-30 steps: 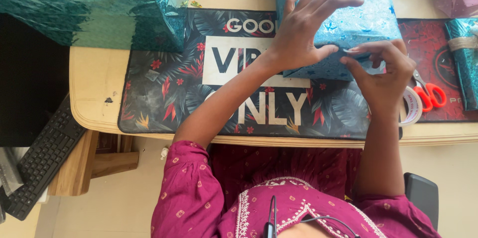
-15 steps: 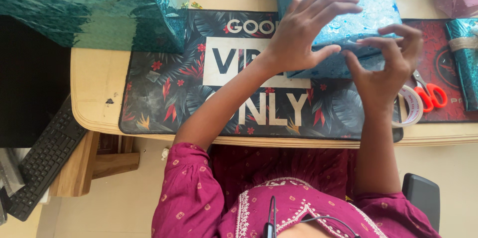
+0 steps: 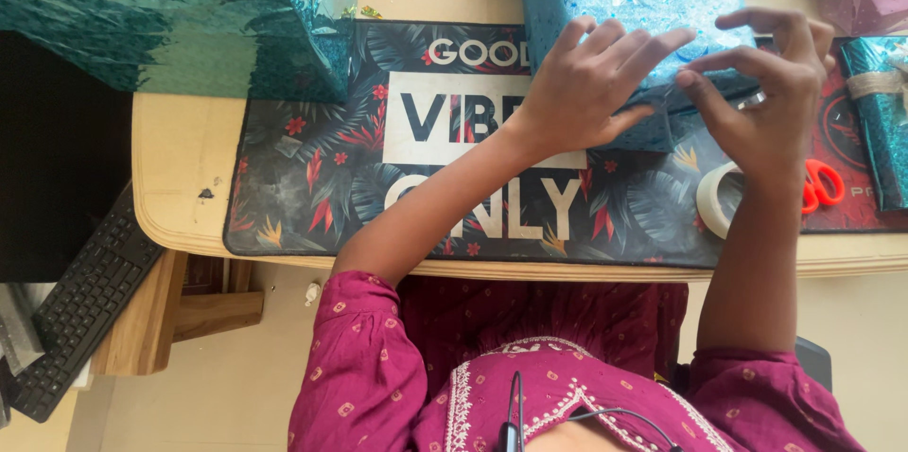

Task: The person wraps a rectangular box with blue star-patterned wrapping paper. They fold the paper edges, apply clear adhesive tape to secure the seams, and use scissors to cut the tape. The process is repeated on multiple sides of the box.

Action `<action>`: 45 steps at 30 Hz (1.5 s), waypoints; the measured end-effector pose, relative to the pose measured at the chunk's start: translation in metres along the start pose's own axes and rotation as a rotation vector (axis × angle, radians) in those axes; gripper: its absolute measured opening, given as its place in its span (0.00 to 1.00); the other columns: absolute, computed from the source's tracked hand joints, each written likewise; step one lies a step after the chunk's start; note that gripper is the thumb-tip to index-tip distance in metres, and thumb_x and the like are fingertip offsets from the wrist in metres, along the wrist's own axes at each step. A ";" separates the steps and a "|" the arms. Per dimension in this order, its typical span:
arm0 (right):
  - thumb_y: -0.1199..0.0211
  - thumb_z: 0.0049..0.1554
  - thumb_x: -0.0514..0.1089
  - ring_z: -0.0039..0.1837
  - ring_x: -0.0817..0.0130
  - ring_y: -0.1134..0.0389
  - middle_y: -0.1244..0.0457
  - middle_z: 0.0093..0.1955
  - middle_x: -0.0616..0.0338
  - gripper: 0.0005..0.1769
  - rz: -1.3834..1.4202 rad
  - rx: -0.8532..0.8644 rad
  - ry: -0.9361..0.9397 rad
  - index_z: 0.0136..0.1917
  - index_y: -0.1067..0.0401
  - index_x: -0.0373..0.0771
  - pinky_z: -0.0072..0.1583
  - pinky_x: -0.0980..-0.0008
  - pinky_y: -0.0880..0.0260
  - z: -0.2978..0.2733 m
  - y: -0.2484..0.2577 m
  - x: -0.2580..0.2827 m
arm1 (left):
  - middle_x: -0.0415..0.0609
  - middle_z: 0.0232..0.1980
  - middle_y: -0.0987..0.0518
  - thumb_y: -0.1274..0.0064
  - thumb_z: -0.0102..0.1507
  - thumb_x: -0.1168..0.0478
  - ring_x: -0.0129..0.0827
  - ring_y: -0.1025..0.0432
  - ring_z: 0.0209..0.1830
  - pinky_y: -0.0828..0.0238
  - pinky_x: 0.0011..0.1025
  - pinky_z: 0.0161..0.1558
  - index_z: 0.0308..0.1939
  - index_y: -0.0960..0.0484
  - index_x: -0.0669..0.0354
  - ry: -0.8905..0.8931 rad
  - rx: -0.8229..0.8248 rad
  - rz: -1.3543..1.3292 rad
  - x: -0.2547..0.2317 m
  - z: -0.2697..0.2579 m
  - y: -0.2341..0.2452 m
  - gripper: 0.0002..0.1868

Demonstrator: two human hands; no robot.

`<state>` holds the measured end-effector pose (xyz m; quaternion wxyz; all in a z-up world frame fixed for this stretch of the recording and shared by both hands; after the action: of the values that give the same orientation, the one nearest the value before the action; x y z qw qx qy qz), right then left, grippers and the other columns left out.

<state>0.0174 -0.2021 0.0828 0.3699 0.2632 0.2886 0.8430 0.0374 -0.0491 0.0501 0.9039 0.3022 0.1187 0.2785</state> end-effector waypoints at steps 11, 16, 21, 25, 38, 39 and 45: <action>0.26 0.56 0.36 0.56 0.67 0.30 0.31 0.52 0.55 0.06 0.357 -0.003 -0.193 0.49 0.19 0.37 0.58 0.70 0.33 0.008 -0.015 -0.023 | 0.46 0.55 0.23 0.35 0.63 0.42 0.41 0.31 0.56 0.43 0.45 0.60 0.73 0.35 0.50 -0.003 0.053 0.043 0.004 -0.003 -0.009 0.41; 0.26 0.57 0.36 0.57 0.69 0.29 0.31 0.51 0.56 0.06 0.374 0.032 -0.252 0.50 0.18 0.37 0.58 0.73 0.33 0.006 -0.022 -0.033 | 0.51 0.63 0.23 0.43 0.66 0.38 0.47 0.33 0.66 0.47 0.51 0.69 0.61 0.23 0.52 -0.023 0.076 0.070 0.016 -0.003 -0.004 0.29; 0.27 0.55 0.37 0.57 0.69 0.30 0.32 0.53 0.56 0.07 0.347 0.043 -0.228 0.49 0.19 0.39 0.59 0.72 0.34 0.010 -0.021 -0.032 | 0.55 0.63 0.23 0.52 0.62 0.29 0.55 0.32 0.65 0.46 0.56 0.68 0.58 0.18 0.56 0.074 0.127 0.120 0.024 0.001 0.003 0.38; 0.24 0.58 0.37 0.60 0.66 0.32 0.32 0.56 0.54 0.08 0.232 0.021 -0.058 0.51 0.17 0.39 0.60 0.70 0.33 0.012 -0.011 -0.012 | 0.55 0.65 0.23 0.57 0.62 0.23 0.51 0.31 0.67 0.41 0.52 0.68 0.58 0.17 0.54 0.214 0.236 -0.005 0.036 0.004 -0.003 0.42; 0.21 0.58 0.38 0.53 0.70 0.29 0.31 0.55 0.56 0.10 0.298 0.035 -0.043 0.54 0.17 0.42 0.53 0.73 0.31 0.008 -0.012 -0.023 | 0.52 0.81 0.45 0.41 0.58 0.27 0.55 0.56 0.82 0.74 0.75 0.72 0.79 0.51 0.21 0.576 0.783 -0.026 0.126 0.043 -0.118 0.51; 0.22 0.58 0.37 0.53 0.69 0.29 0.31 0.54 0.56 0.09 0.290 0.045 -0.041 0.53 0.17 0.41 0.54 0.74 0.32 0.008 -0.014 -0.025 | 0.53 0.82 0.48 0.41 0.57 0.27 0.57 0.58 0.82 0.76 0.76 0.71 0.78 0.52 0.19 0.588 0.786 -0.030 0.128 0.042 -0.119 0.51; 0.23 0.57 0.37 0.54 0.76 0.30 0.30 0.52 0.58 0.07 0.424 0.132 -0.246 0.49 0.18 0.39 0.54 0.77 0.34 0.010 -0.029 -0.049 | 0.52 0.83 0.53 0.48 0.58 0.25 0.58 0.60 0.82 0.78 0.78 0.69 0.78 0.52 0.17 0.627 0.792 0.005 0.127 0.035 -0.117 0.48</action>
<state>0.0663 -0.2206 0.0587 0.1991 0.4420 0.2339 0.8428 0.2051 -0.0701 -0.0002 0.6402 0.5239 0.4803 0.2914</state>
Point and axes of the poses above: each hand's wrist, its own z-axis towards the middle knuckle, its own y-axis out of the back of the hand, x = y × z, the point moved 9 cm from there along z, towards the middle knuckle
